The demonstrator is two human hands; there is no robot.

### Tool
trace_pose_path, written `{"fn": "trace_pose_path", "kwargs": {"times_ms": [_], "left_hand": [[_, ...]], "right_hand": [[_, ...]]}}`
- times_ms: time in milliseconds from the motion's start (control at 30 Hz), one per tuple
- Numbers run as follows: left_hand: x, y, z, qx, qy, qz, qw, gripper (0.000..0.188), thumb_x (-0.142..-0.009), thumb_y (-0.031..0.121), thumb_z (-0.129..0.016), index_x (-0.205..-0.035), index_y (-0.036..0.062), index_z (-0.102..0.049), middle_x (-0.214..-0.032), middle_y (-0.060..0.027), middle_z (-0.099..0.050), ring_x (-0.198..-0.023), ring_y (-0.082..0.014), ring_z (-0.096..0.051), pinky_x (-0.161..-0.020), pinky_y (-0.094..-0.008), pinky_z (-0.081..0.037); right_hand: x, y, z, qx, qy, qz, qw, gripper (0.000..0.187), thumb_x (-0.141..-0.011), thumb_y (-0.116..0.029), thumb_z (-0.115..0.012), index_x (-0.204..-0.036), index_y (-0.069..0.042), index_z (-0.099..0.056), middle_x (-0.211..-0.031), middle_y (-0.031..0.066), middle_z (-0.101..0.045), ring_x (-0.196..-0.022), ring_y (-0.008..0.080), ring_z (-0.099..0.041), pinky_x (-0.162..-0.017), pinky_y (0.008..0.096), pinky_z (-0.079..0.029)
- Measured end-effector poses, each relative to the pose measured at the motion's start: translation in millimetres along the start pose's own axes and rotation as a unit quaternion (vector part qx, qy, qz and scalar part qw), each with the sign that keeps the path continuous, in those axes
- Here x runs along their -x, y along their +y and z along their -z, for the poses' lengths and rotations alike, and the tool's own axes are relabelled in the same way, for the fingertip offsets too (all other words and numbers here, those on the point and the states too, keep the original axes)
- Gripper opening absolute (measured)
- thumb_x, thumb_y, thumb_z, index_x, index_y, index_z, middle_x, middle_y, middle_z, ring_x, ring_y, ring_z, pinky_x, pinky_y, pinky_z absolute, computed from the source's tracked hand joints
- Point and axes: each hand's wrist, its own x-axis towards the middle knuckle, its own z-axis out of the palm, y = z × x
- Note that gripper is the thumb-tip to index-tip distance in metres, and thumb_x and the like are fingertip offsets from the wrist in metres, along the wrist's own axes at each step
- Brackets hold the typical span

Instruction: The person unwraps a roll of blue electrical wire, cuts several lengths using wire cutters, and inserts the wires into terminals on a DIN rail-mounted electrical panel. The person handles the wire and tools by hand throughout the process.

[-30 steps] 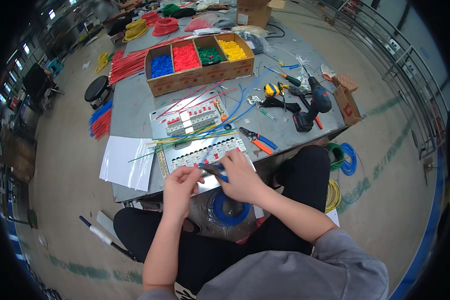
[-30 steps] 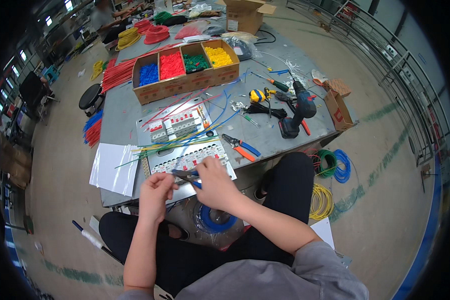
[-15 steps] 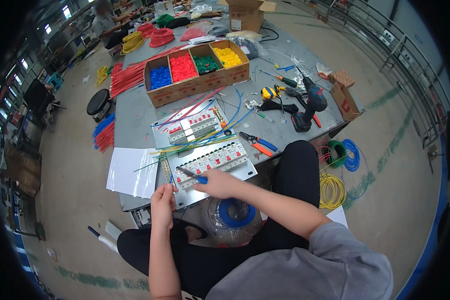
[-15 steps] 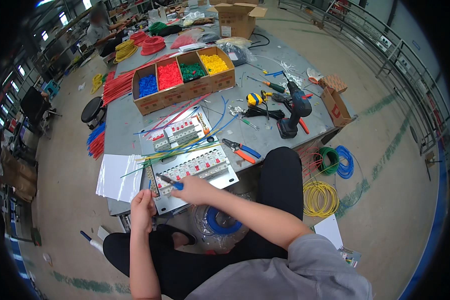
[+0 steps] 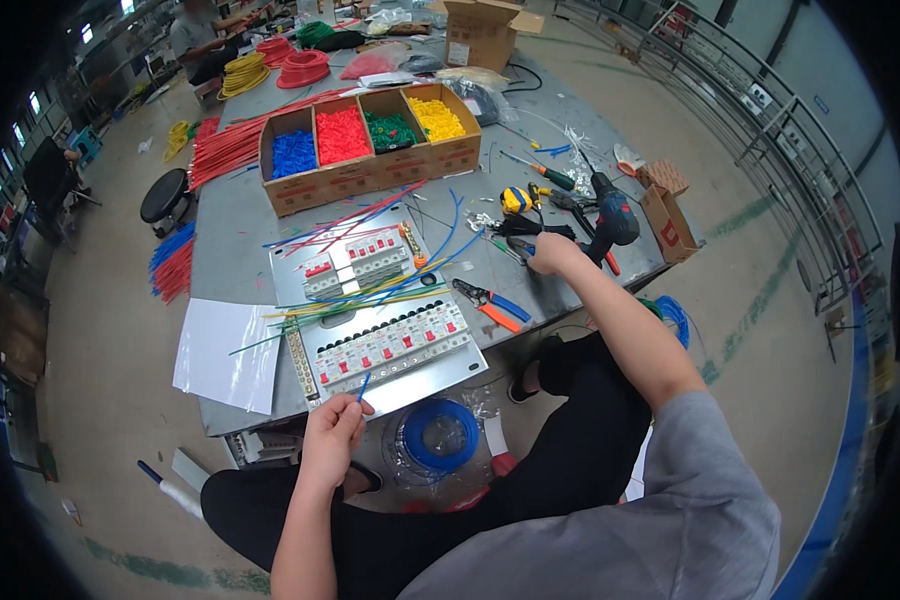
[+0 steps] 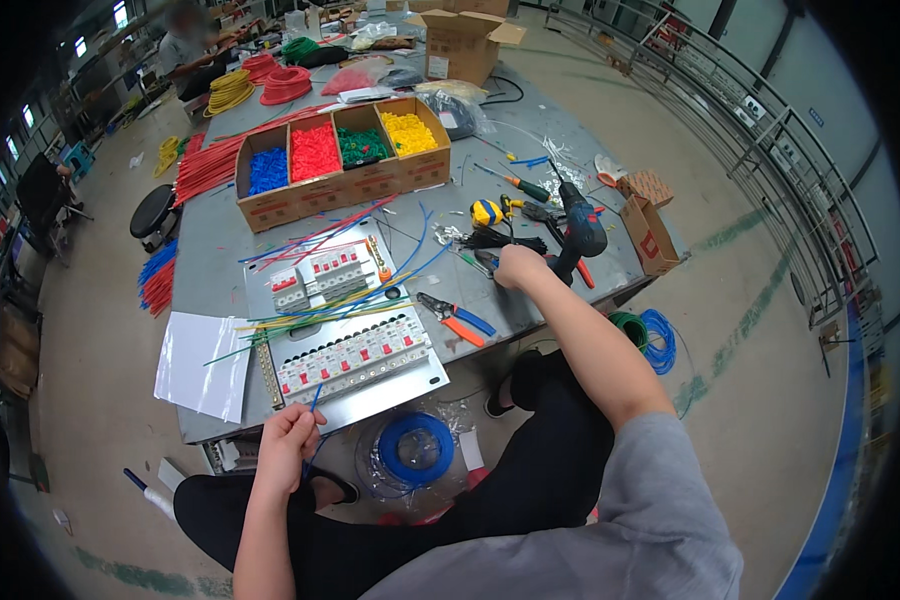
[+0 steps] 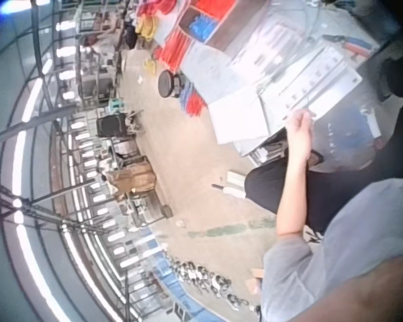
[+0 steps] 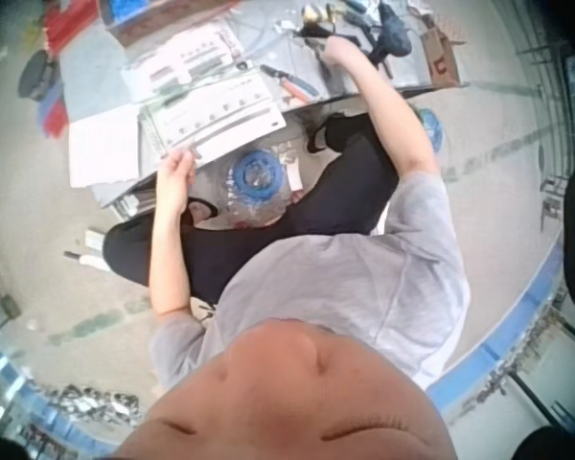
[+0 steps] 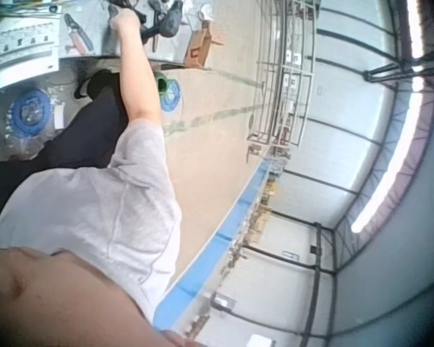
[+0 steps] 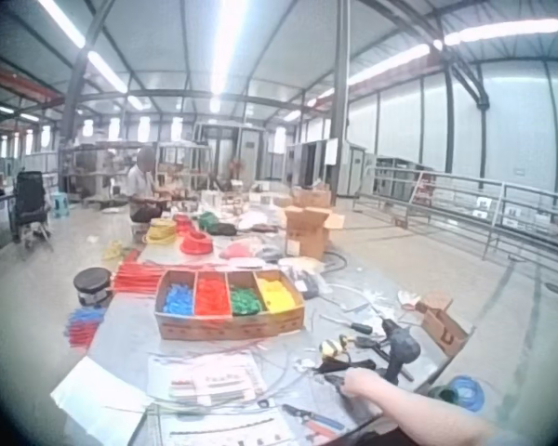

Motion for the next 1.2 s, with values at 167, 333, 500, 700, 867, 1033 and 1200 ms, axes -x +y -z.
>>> {"fn": "trace_pose_path", "kwargs": {"times_ms": [167, 333, 500, 700, 867, 1033, 1200], "left_hand": [[-8, 1, -15, -0.004, -0.003, 0.04, 0.999, 0.022, -0.11, 0.017, -0.056, -0.102, 0.0012, -0.07, -0.068, 0.0071, -0.045, -0.057, -0.0035, -0.033, -0.052, -0.0237, -0.025], [-16, 4, -33, -0.021, -0.021, 0.045, 0.999, 0.022, -0.11, 0.017, -0.057, -0.103, 0.0014, -0.071, -0.069, 0.0078, -0.046, -0.057, -0.0026, -0.035, -0.053, -0.023, -0.026], [-32, 11, -56, -0.037, -0.044, 0.037, 0.998, 0.021, -0.109, 0.017, -0.057, -0.105, 0.0018, -0.071, -0.069, 0.0069, -0.048, -0.06, -0.0033, -0.038, -0.055, -0.0223, -0.028], [-31, 15, -55, -0.041, -0.023, 0.014, 0.999, 0.023, -0.11, 0.019, -0.056, -0.103, 0.003, -0.07, -0.069, 0.0033, -0.055, -0.059, -0.0066, -0.046, -0.056, -0.0227, -0.034], [-22, 13, -44, -0.028, -0.015, -0.014, 0.999, 0.025, -0.112, 0.021, -0.053, -0.107, 0.0021, -0.067, -0.071, 0.0001, -0.058, -0.058, -0.0098, -0.053, -0.056, -0.025, -0.043], [-18, 12, -51, 0.033, 0.013, -0.041, 0.999, 0.024, -0.113, 0.022, -0.052, -0.108, 0.0016, -0.065, -0.071, 0.0003, -0.056, -0.06, -0.0097, -0.053, -0.059, -0.0245, -0.044], [-14, 6, -51, -0.073, 0.014, -0.101, 0.992, 0.02, -0.11, 0.017, -0.057, -0.103, 0.0013, -0.068, -0.078, 0.004, -0.056, -0.072, -0.0034, -0.047, -0.065, -0.0221, -0.038]], "right_hand": [[15, -22, -14, 0.014, 0.165, 0.082, 0.983, 0.049, -0.087, -0.022, -0.071, -0.129, 0.002, -0.064, -0.132, 0.0197, -0.063, -0.129, 0.0377, -0.059, -0.106, 0.0471, -0.054], [9, -68, 1, -0.106, 0.082, 0.098, 0.986, 0.026, -0.09, -0.018, -0.067, -0.107, -0.002, -0.078, -0.113, 0.0203, -0.077, -0.107, 0.0379, -0.075, -0.092, 0.049, -0.061], [-41, -72, -28, -0.058, 0.153, 0.047, 0.985, 0.034, -0.086, -0.023, -0.075, -0.112, -0.002, -0.077, -0.115, 0.0203, -0.076, -0.106, 0.0375, -0.075, -0.091, 0.0473, -0.062], [-21, -96, 5, -0.097, 0.073, 0.032, 0.992, 0.035, -0.09, -0.022, -0.072, -0.12, -0.004, -0.077, -0.123, 0.0194, -0.076, -0.113, 0.035, -0.074, -0.093, 0.0487, -0.06], [54, -107, 35, -0.358, -0.071, 0.202, 0.909, 0.025, -0.092, -0.019, -0.073, -0.105, 0.002, -0.074, -0.099, 0.0169, -0.079, -0.087, 0.0204, -0.077, -0.079, 0.0358, -0.062], [173, -124, -12, -0.553, -0.299, 0.323, 0.707, 0.015, -0.102, -0.012, -0.065, -0.109, 0.001, -0.067, -0.095, 0.0084, -0.075, -0.085, 0.0167, -0.073, -0.08, 0.0311, -0.06], [195, -142, -44, -0.698, -0.366, 0.259, 0.558, 0.014, -0.107, -0.009, -0.055, -0.118, -0.001, -0.058, -0.102, 0.0081, -0.069, -0.093, 0.0163, -0.071, -0.089, 0.0331, -0.058]]}}
